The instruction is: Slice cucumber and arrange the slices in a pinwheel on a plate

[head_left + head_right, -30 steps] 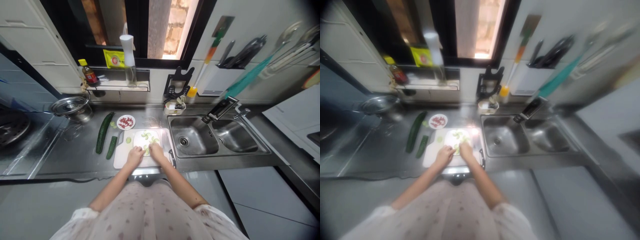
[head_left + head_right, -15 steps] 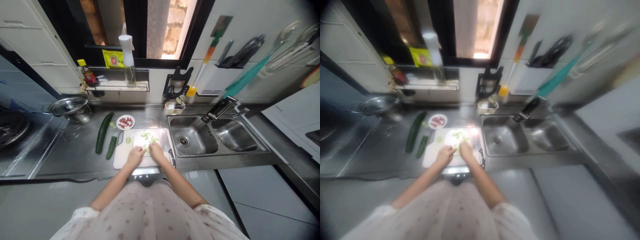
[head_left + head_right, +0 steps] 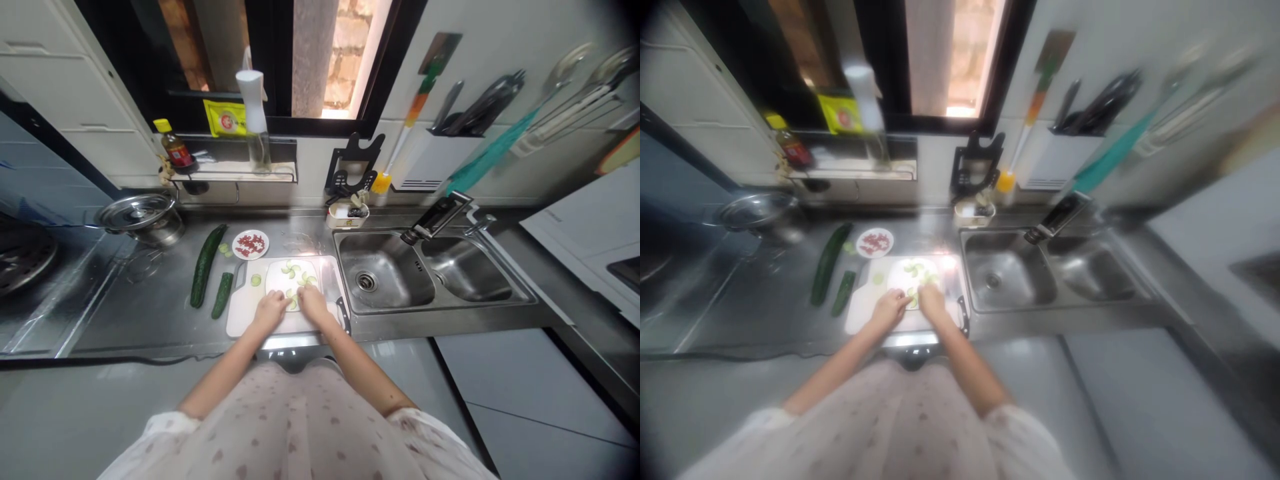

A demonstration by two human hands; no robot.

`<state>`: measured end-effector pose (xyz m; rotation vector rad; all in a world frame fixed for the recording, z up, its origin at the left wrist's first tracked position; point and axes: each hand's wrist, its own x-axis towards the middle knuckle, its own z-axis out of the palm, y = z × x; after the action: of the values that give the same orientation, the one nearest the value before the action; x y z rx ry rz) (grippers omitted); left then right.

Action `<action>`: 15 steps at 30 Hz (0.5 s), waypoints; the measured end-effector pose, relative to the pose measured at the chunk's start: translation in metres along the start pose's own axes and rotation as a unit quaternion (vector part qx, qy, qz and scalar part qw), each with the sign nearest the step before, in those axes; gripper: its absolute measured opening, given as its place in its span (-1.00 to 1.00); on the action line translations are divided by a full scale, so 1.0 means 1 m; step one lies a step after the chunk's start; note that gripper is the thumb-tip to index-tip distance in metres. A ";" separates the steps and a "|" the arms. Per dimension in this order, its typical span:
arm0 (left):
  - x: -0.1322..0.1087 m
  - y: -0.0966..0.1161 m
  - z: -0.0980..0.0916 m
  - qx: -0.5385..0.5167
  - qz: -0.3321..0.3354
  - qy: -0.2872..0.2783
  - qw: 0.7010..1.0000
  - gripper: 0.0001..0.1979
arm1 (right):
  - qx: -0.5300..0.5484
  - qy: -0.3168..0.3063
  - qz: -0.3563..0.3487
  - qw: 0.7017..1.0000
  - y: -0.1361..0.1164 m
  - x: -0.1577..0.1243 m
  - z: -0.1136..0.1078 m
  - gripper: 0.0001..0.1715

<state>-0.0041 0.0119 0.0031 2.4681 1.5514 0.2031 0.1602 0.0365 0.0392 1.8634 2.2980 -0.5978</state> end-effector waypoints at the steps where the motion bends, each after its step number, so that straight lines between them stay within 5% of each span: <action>1: 0.000 0.000 0.000 0.000 -0.001 0.000 1.000 -0.67 | -0.002 0.000 0.000 1.000 0.000 0.000 0.000 -0.70; 15: 0.002 0.002 -0.005 0.003 -0.003 -0.008 1.000 -0.68 | -0.004 -0.002 0.009 1.000 -0.003 -0.001 -0.003 -0.69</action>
<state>-0.0030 0.0135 0.0084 2.4633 1.5555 0.1768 0.1584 0.0360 0.0426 1.8747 2.2759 -0.5898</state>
